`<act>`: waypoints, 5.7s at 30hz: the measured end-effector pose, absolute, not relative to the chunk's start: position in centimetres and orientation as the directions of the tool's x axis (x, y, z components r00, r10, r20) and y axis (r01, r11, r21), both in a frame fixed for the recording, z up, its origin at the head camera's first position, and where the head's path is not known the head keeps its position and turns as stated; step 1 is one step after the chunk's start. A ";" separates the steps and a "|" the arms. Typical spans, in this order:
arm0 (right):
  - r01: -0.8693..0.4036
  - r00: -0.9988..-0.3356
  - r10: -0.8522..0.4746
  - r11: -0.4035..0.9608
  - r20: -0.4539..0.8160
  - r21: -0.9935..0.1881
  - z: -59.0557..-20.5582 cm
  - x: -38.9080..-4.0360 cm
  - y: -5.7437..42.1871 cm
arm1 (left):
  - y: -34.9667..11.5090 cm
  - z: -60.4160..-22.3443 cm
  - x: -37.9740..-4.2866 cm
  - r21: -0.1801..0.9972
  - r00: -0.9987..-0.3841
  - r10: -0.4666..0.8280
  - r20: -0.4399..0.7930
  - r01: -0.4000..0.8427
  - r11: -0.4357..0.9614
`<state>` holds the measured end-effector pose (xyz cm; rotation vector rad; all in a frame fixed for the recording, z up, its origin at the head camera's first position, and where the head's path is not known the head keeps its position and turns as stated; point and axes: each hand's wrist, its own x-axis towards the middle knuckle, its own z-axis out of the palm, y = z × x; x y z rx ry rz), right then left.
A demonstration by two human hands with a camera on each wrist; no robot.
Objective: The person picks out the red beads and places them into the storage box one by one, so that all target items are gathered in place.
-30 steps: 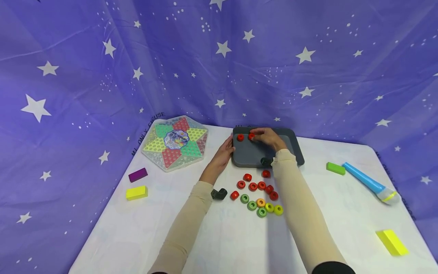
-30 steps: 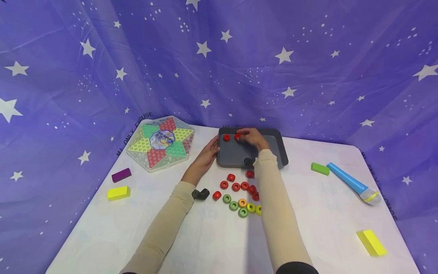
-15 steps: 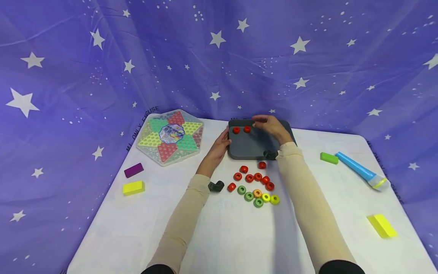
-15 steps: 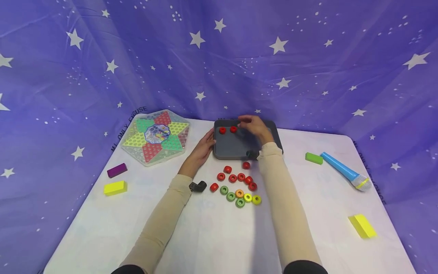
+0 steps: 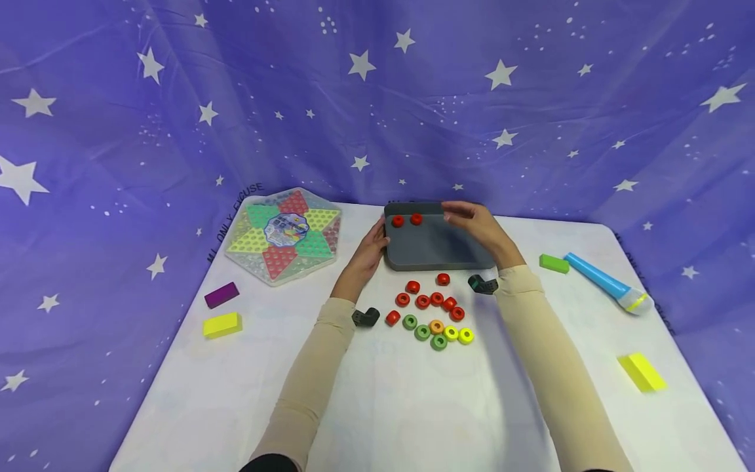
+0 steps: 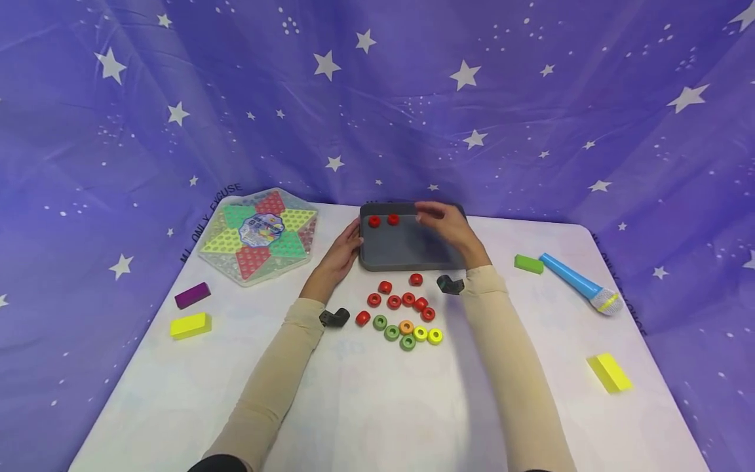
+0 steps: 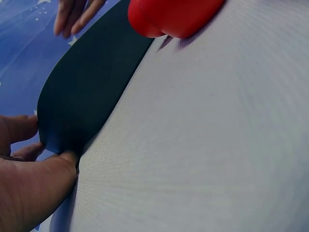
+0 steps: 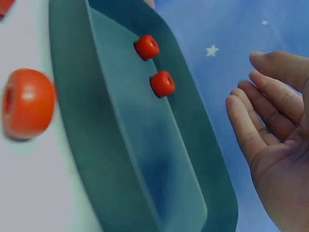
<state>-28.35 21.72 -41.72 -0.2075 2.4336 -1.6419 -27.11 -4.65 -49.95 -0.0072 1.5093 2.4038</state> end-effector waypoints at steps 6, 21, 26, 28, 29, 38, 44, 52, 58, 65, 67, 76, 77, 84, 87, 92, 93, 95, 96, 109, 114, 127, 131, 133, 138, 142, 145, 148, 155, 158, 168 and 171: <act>0.007 -0.977 -0.197 0.347 -0.080 -0.938 -42.4 -25.9 23.3 | -4.7 -49.9 -27.1 0.875 -0.957 0.241 -0.163 -0.253 -0.413; 0.027 -0.969 -0.230 0.275 -0.093 -0.961 -45.9 -18.9 24.7 | -4.7 -49.7 -27.2 0.882 -0.955 0.247 -0.163 -0.253 -0.396; 0.007 -0.958 -0.267 0.341 -0.104 -0.940 -47.5 -17.8 24.7 | -4.7 -49.9 -27.3 0.883 -0.955 0.251 -0.156 -0.249 -0.398; 0.005 -0.952 -0.282 0.361 -0.114 -0.932 -48.0 -17.8 24.6 | -4.7 -50.0 -27.3 0.882 -0.956 0.251 -0.153 -0.247 -0.401; 0.001 -0.949 -0.292 0.369 -0.117 -0.929 -48.2 -17.9 24.5 | -4.8 -50.0 -27.4 0.882 -0.956 0.250 -0.153 -0.246 -0.402; 0.018 -0.937 -0.305 0.439 -0.167 -0.898 -46.3 -17.3 22.7 | -4.6 -50.1 -27.4 0.877 -0.956 0.245 -0.159 -0.251 -0.409; -0.029 -0.934 -0.329 0.463 -0.141 -0.886 -47.6 -18.2 23.0 | -4.5 -49.8 -27.5 0.876 -0.956 0.255 -0.147 -0.245 -0.415; -0.083 -0.932 -0.344 0.514 -0.117 -0.854 -48.7 -19.3 23.1 | -4.8 -49.3 -27.7 0.869 -0.961 0.242 -0.134 -0.231 -0.437; -0.071 -0.930 -0.341 0.533 -0.137 -0.843 -47.4 -18.7 22.4 | -4.8 -49.5 -27.6 0.867 -0.958 0.241 -0.154 -0.248 -0.432; -0.065 -0.936 -0.327 0.525 -0.131 -0.849 -46.6 -18.0 22.3 | -4.6 -49.9 -27.5 0.867 -0.960 0.245 -0.136 -0.235 -0.439; -0.071 -0.943 -0.312 0.535 -0.119 -0.842 -47.2 -18.0 22.7 | -4.6 -50.0 -27.5 0.867 -0.960 0.243 -0.142 -0.239 -0.438; -0.084 -0.962 -0.268 0.457 -0.047 -0.885 -47.7 -18.0 24.3 | -4.5 -50.1 -27.4 0.876 -0.958 0.248 -0.144 -0.240 -0.419; -0.084 -0.964 -0.263 0.453 -0.043 -0.888 -47.4 -18.1 24.4 | -4.5 -50.1 -27.4 0.877 -0.958 0.248 -0.142 -0.238 -0.418; -0.048 -0.975 -0.216 0.459 -0.059 -0.887 -45.4 -19.0 24.8 | -4.7 -50.0 -27.3 0.884 -0.959 0.235 -0.155 -0.241 -0.401; -0.009 -0.979 -0.185 0.453 -0.084 -0.892 -44.7 -19.9 25.0 | -4.6 -50.0 -27.2 0.881 -0.959 0.236 -0.157 -0.244 -0.405; 0.038 -0.976 -0.178 0.434 -0.127 -0.900 -43.8 -22.1 25.6 | -4.4 -50.0 -27.2 0.877 -0.959 0.234 -0.159 -0.246 -0.413; 0.044 -0.974 -0.184 0.431 -0.135 -0.901 -43.6 -22.6 25.7 | -4.3 -50.0 -27.2 0.877 -0.959 0.232 -0.161 -0.247 -0.413; 0.047 -0.968 -0.202 0.433 -0.148 -0.900 -43.3 -23.7 25.6 | -4.4 -49.9 -27.2 0.876 -0.960 0.229 -0.163 -0.248 -0.414; 0.056 -0.964 -0.212 0.438 -0.163 -0.897 -43.0 -24.2 25.5 | -4.4 -49.8 -27.2 0.877 -0.960 0.226 -0.165 -0.248 -0.412; 0.193 -0.895 -0.277 0.466 -0.349 -0.864 -41.7 -29.6 24.7 | -4.4 -49.8 -26.7 0.886 -0.961 0.234 -0.147 -0.233 -0.401; 0.210 -0.893 -0.247 0.511 -0.376 -0.834 -43.0 -31.2 24.7 | -4.4 -49.9 -26.6 0.885 -0.964 0.227 -0.141 -0.225 -0.407; 0.241 -0.893 -0.253 0.428 -0.371 -0.871 -45.8 -33.3 24.7 | -4.2 -50.3 -26.4 0.886 -0.961 0.231 -0.151 -0.235 -0.399; 0.234 -0.893 -0.258 0.435 -0.369 -0.870 -45.9 -33.9 24.1 | -4.3 -50.3 -26.4 0.891 -0.963 0.237 -0.131 -0.219 -0.397; 0.228 -0.893 -0.261 0.439 -0.366 -0.869 -45.9 -34.1 23.6 | -4.3 -50.3 -26.4 0.894 -0.963 0.240 -0.124 -0.213 -0.394; 0.221 -0.893 -0.253 0.477 -0.373 -0.851 -46.3 -34.0 23.1 | -4.1 -50.5 -26.1 0.892 -0.961 0.242 -0.135 -0.224 -0.393; 0.207 -0.899 -0.244 0.495 -0.364 -0.844 -46.8 -33.9 23.1 | -3.7 -50.6 -26.0 0.891 -0.962 0.235 -0.136 -0.222 -0.395; 0.206 -0.907 -0.223 0.504 -0.357 -0.839 -47.0 -34.0 23.2 | -3.6 -50.7 -26.1 0.893 -0.963 0.233 -0.135 -0.220 -0.393; 0.199 -0.908 -0.223 0.515 -0.354 -0.834 -46.9 -34.1 23.0 | -3.8 -50.8 -26.1 0.894 -0.962 0.235 -0.138 -0.223 -0.387; 0.170 -0.897 -0.260 0.544 -0.358 -0.822 -45.7 -33.8 22.0 | -4.6 -51.0 -26.2 0.897 -0.965 0.234 -0.116 -0.203 -0.392; 0.189 -0.893 -0.258 0.530 -0.370 -0.827 -44.6 -33.6 21.8 | -4.6 -50.9 -26.3 0.901 -0.964 0.241 -0.117 -0.205 -0.383; 0.241 -0.891 -0.244 0.460 -0.383 -0.854 -44.7 -34.2 22.2 | -4.0 -50.6 -26.6 0.897 -0.965 0.227 -0.134 -0.215 -0.385; 0.229 -0.907 -0.219 0.460 -0.360 -0.858 -45.7 -34.4 22.7 | -3.9 -50.6 -26.5 0.896 -0.963 0.230 -0.143 -0.224 -0.383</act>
